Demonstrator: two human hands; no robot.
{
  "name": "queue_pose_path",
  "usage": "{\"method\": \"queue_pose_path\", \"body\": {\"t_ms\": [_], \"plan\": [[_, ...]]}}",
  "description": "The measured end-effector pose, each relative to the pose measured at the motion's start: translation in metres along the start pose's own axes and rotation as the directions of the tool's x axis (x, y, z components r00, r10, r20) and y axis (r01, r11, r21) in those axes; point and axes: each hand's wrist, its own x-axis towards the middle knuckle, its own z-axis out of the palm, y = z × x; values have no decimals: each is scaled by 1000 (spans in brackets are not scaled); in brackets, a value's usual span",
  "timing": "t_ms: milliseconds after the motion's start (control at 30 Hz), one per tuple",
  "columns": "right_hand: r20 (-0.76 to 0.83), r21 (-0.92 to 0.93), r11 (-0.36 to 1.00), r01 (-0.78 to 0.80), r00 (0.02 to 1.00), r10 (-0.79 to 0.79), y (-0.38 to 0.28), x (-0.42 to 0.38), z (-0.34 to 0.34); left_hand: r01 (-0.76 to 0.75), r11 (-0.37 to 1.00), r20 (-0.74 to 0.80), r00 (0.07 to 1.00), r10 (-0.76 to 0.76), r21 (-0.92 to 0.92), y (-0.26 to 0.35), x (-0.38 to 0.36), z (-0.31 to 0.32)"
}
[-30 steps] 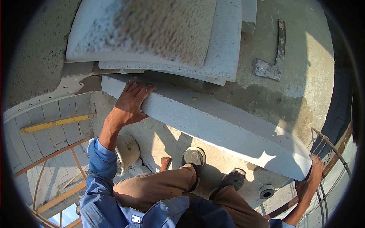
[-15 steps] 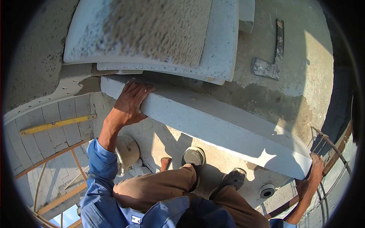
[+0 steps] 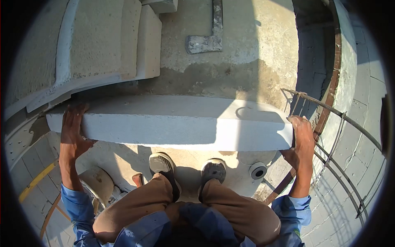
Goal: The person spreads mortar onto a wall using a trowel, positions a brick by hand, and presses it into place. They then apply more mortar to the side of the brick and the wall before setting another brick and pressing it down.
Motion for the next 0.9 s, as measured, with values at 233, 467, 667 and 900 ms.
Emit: {"method": "queue_pose_path", "body": {"t_ms": [233, 467, 667, 900], "plan": [[-49, 49, 999, 9, 999, -7, 0, 1, 3, -48, 998, -115, 992, 54, 51, -9, -3, 12], [-26, 27, 999, 18, 1000, -17, 4, -2, 5, -65, 998, -54, 996, 65, -13, -4, 3, 2], [-36, 55, 998, -28, 999, 30, 1, -4, 10, -48, 997, -159, 987, 38, -62, 6, -2, -6], [-69, 40, 999, -15, 997, 17, 1, -4, 11, -44, 999, -157, 987, 48, 23, -2, -9, -1]]}}
